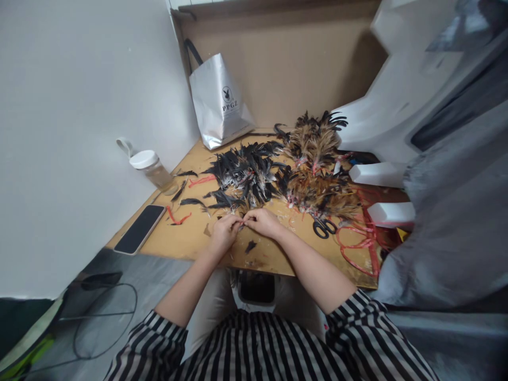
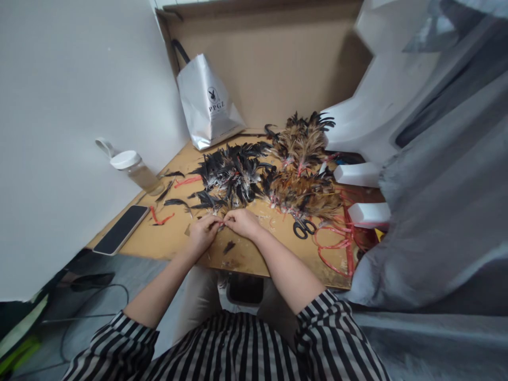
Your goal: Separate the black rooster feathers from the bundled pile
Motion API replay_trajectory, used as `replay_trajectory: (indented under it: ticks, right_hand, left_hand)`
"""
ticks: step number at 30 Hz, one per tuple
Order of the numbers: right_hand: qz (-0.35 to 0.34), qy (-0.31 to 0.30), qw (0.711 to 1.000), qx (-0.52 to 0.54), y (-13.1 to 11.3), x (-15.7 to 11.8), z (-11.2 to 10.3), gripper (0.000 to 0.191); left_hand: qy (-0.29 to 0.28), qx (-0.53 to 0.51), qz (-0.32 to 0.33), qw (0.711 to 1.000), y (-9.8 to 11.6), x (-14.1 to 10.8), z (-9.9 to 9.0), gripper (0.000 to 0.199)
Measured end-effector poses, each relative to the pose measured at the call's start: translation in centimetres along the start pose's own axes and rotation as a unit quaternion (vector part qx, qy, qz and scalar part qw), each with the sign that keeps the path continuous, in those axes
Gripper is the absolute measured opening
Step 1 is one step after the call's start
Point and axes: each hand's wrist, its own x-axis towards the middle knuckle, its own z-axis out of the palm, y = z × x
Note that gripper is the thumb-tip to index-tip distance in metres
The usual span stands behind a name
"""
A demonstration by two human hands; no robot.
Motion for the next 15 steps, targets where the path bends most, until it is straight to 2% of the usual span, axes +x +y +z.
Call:
replay_trajectory:
  ticks: [8, 15]
  right_hand:
    - [0.009, 0.001, 1.0, 0.024, -0.07, -0.11, 0.12, 0.019]
    - [-0.017, -0.008, 0.999, 0.035, 0.36, -0.01, -0.01, 0.016]
  left_hand:
    - [-0.012, 0.005, -0.009, 1.0, -0.16, -0.12, 0.11, 0.013]
    - [-0.012, 0.009, -0.017, 1.0, -0.24, -0.22, 0.1, 0.013]
